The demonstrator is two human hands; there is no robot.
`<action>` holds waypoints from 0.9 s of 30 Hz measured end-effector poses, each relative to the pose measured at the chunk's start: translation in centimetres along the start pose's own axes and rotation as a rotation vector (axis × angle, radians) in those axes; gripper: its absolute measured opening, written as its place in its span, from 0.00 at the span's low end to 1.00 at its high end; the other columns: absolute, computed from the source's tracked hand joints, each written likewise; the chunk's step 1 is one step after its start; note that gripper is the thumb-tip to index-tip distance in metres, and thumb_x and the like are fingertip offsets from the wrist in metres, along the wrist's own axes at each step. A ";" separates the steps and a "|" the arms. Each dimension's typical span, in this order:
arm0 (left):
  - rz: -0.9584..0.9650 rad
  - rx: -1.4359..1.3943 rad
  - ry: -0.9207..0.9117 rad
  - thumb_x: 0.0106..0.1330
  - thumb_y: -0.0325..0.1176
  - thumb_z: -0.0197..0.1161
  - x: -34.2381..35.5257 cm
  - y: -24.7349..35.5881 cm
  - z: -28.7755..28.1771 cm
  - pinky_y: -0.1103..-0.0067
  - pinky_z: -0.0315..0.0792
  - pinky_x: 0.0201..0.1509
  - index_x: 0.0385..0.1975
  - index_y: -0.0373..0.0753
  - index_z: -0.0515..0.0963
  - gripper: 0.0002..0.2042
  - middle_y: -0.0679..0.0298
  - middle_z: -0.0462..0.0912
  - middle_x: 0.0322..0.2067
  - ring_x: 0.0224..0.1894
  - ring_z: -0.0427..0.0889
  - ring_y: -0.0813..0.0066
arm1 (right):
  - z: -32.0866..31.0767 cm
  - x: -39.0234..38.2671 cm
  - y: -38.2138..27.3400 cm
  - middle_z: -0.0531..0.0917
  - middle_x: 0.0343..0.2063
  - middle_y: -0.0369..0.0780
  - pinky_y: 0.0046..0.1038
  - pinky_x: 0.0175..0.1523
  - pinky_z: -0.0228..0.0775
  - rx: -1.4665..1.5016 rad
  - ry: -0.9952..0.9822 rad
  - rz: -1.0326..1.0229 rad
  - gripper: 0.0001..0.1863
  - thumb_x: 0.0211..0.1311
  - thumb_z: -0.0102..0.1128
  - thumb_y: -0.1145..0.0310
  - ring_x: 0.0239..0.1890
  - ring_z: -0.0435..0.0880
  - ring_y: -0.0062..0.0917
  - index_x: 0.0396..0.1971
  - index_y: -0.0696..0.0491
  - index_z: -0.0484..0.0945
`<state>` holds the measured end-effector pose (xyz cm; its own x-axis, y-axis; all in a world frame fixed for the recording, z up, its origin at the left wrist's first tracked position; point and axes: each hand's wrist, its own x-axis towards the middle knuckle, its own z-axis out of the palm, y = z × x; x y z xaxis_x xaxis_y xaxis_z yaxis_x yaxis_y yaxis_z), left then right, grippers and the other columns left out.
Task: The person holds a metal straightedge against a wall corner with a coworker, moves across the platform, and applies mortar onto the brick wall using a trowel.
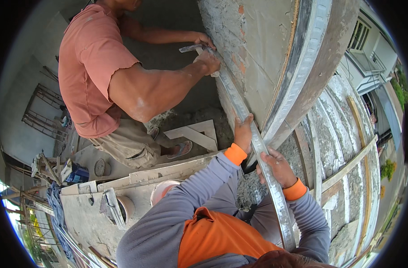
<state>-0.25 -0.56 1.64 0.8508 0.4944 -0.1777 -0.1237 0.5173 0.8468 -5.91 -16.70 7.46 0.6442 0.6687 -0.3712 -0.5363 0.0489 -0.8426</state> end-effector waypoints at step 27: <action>-0.053 -0.014 0.009 0.66 0.34 0.55 -0.1 0.3 0.1 0.78 0.69 0.21 0.32 0.41 0.69 0.05 0.65 0.73 0.19 0.18 0.73 0.76 | -0.5 -0.1 0.0 0.78 0.18 0.38 0.22 0.17 0.67 -0.031 -0.026 0.007 0.18 0.68 0.49 0.60 0.12 0.76 0.23 0.53 0.53 0.68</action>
<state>-0.33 -0.55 1.93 0.8518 0.4722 -0.2267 -0.0856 0.5524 0.8292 -5.71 -17.08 7.28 0.6258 0.6880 -0.3675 -0.5234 0.0210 -0.8518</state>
